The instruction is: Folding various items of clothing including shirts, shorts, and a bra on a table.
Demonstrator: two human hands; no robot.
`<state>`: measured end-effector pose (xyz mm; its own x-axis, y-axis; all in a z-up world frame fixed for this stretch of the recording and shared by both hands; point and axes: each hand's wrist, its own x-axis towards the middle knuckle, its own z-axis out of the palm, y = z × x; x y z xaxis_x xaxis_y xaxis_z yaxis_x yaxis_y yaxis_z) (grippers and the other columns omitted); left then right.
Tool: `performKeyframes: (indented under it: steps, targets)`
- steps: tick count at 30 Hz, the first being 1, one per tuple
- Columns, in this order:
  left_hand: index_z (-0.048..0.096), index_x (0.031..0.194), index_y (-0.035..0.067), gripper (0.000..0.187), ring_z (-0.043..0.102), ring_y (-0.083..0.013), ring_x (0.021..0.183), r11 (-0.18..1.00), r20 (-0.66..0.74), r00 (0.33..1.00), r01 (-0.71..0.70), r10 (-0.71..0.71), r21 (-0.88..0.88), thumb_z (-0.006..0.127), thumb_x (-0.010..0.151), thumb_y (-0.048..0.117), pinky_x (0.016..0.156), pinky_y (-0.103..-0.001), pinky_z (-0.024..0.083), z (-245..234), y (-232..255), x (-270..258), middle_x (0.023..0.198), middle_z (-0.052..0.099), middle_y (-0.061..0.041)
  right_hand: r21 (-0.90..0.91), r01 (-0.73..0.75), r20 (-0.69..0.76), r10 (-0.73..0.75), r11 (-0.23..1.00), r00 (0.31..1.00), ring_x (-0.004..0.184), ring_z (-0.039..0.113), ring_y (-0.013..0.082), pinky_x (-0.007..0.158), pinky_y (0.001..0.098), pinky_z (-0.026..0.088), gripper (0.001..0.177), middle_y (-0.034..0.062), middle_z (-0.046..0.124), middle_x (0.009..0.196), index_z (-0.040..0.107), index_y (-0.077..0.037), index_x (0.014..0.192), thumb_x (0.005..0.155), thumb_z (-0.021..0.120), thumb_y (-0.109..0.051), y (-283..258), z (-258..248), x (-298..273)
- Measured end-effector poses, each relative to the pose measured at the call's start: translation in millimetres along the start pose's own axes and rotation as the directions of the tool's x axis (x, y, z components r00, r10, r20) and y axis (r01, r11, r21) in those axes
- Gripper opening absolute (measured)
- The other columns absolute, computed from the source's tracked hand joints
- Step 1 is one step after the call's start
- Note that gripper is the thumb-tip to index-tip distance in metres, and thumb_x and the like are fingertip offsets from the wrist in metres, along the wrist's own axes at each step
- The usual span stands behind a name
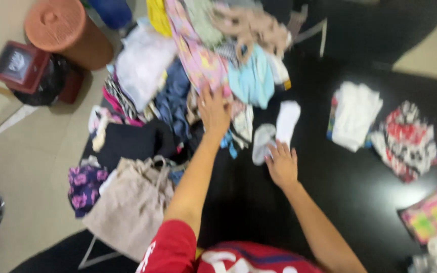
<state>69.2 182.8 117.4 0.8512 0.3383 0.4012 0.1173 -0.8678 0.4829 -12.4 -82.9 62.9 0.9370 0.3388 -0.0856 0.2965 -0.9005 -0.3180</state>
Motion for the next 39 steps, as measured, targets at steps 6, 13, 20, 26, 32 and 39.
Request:
performKeyframes:
  steps: [6, 13, 20, 26, 32, 39]
  targets:
    - [0.059, 0.138, 0.011, 0.071, 0.041, -0.0500, 0.136, 0.997, -0.127, 0.990, -0.062, 0.056, -0.043, 0.083, 0.073, 0.030, 0.114, -0.063, 0.029, -23, 6, 33, 0.148, 0.041, -0.029, 0.238, 0.156, -0.337, -0.069, 0.959, 0.939, 0.144, 0.041, 0.0414, 0.114, 0.0529, 0.034, 0.062, 0.0227, 0.043, 0.157, 0.048, -0.009, 0.150, 0.093, 0.065, -0.028, -41, -45, 79]
    - [0.067, 0.120, 0.012, 0.051, 0.044, -0.0500, 0.133, 0.996, -0.080, 0.995, -0.064, 0.058, -0.070, 0.081, 0.072, 0.022, 0.108, -0.061, 0.034, -5, -21, 46, 0.146, 0.046, -0.029, 0.174, 0.208, -0.423, -0.118, 0.962, 0.899, 0.145, 0.037, 0.0453, 0.114, 0.0562, 0.033, 0.080, 0.0218, 0.038, 0.161, 0.043, -0.010, 0.155, 0.087, 0.073, -0.039, -129, -97, 212]
    - [0.069, 0.107, 0.003, 0.036, 0.055, -0.0464, 0.119, 0.964, -0.069, 0.997, -0.040, 0.022, -0.263, 0.079, 0.074, 0.013, 0.102, -0.054, 0.044, 33, -57, 24, 0.127, 0.061, -0.024, 0.100, 0.075, -0.355, -0.035, 0.992, 0.934, 0.138, 0.036, 0.0514, 0.106, 0.0684, 0.028, 0.092, 0.0191, 0.034, 0.159, 0.044, -0.022, 0.153, 0.075, 0.083, -0.050, -209, -110, 278]
    - [0.069, 0.109, 0.001, 0.035, 0.056, -0.0457, 0.117, 0.930, -0.137, 0.989, -0.005, -0.049, -0.366, 0.072, 0.074, 0.007, 0.102, -0.051, 0.046, 74, -77, -4, 0.126, 0.061, -0.023, 0.080, 0.042, -0.366, -0.010, 0.996, 0.930, 0.116, 0.055, 0.0378, 0.096, 0.0578, 0.041, 0.059, 0.0116, 0.063, 0.122, 0.064, -0.018, 0.128, 0.075, 0.084, -0.030, -179, -51, 284]
    - [0.067, 0.107, 0.001, 0.032, 0.056, -0.0452, 0.116, 0.918, -0.143, 0.987, 0.009, -0.072, -0.396, 0.066, 0.075, 0.002, 0.103, -0.050, 0.045, 67, -75, -4, 0.125, 0.062, -0.023, 0.172, 0.262, -0.446, -0.163, 0.949, 0.880, 0.105, 0.056, 0.0393, 0.093, 0.0481, 0.045, 0.050, 0.0155, 0.065, 0.107, 0.064, -0.006, 0.120, 0.072, 0.079, -0.003, -144, -40, 252]
    - [0.065, 0.100, 0.002, 0.027, 0.058, -0.0395, 0.105, 0.893, -0.101, 0.969, 0.163, -0.225, -0.419, 0.058, 0.075, -0.001, 0.096, -0.046, 0.047, 49, -74, -26, 0.104, 0.066, -0.018, 0.335, 0.306, -0.421, -0.149, 0.891, 0.895, 0.105, 0.056, 0.0403, 0.094, 0.0469, 0.046, 0.048, 0.0162, 0.065, 0.110, 0.066, -0.005, 0.122, 0.076, 0.073, 0.001, -146, -50, 180]
